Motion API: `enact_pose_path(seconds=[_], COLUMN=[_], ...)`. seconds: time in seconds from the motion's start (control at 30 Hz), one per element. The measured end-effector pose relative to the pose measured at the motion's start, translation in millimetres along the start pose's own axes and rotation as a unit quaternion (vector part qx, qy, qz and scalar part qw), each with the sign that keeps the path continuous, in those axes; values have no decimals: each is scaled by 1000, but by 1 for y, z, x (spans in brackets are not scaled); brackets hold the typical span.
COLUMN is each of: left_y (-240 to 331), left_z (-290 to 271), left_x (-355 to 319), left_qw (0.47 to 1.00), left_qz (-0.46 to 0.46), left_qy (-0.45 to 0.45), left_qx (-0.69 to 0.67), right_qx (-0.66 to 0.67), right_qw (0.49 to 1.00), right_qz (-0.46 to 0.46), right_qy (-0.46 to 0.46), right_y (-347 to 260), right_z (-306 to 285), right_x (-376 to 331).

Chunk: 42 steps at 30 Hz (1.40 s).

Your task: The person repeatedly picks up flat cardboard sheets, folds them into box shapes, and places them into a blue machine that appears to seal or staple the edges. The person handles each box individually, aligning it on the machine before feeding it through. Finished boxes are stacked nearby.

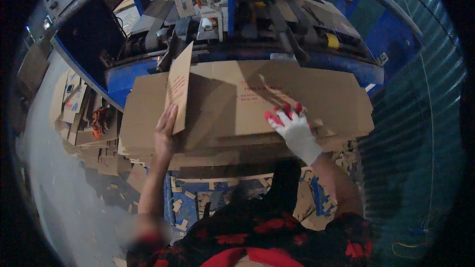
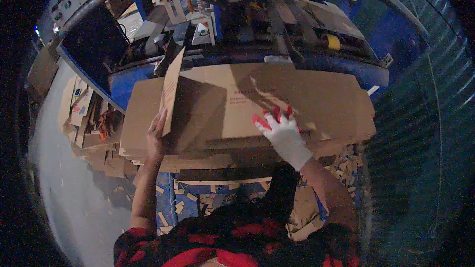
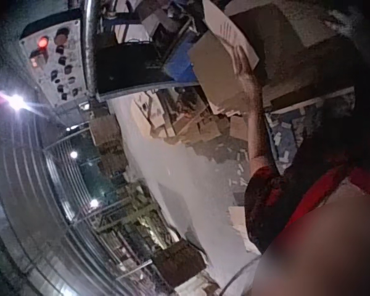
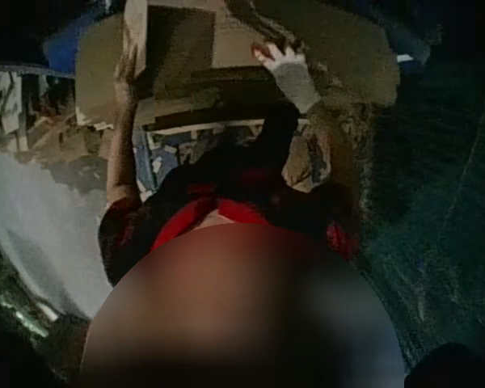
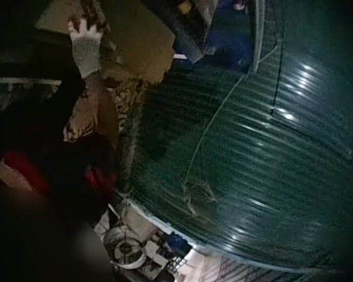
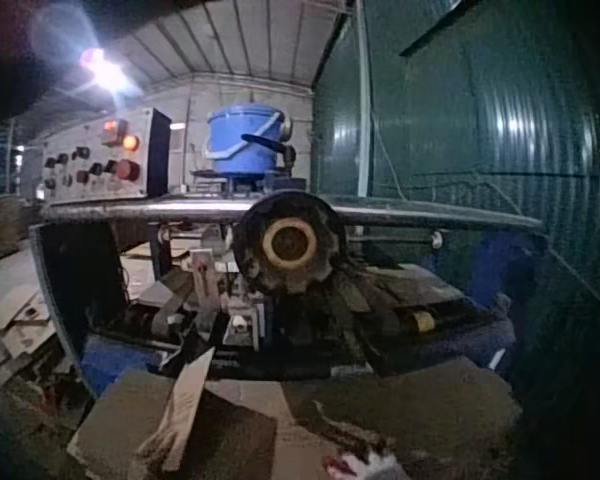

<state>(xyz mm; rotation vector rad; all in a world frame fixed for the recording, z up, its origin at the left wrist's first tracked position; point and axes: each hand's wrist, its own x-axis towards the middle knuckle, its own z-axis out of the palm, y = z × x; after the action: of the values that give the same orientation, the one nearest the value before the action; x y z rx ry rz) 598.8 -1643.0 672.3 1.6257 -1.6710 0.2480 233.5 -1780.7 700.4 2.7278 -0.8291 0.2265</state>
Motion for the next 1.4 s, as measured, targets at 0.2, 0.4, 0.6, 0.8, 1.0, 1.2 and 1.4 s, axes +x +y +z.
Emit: enact_pose_path(seconds=[0.2,0.4,0.6,0.8,1.0,1.2,1.4], left_y=[-30,-59,-98,-77,-75,-78,-65], left_z=[25,62,115,111,-30,-84,-107], left_x=[56,119,193,180,14,-81,-105], left_qw=[998,936,943,983,886,860,820], left_qz=[4,-55,-242,-137,-407,-449,-516], left_qy=[-52,-167,-110,-107,-107,-22,-49], left_qx=[36,305,201,62,193,241,243], right_qx=[-8,3,-90,42,-1,51,139], right_qw=[998,994,989,982,964,971,878], right_qz=[-21,-19,114,180,226,233,383], right_qy=[55,105,2,42,138,8,252], right_y=[34,75,128,135,97,34,16], right_z=[42,71,93,70,45,27,27], right_x=[51,115,202,210,26,-82,-145])
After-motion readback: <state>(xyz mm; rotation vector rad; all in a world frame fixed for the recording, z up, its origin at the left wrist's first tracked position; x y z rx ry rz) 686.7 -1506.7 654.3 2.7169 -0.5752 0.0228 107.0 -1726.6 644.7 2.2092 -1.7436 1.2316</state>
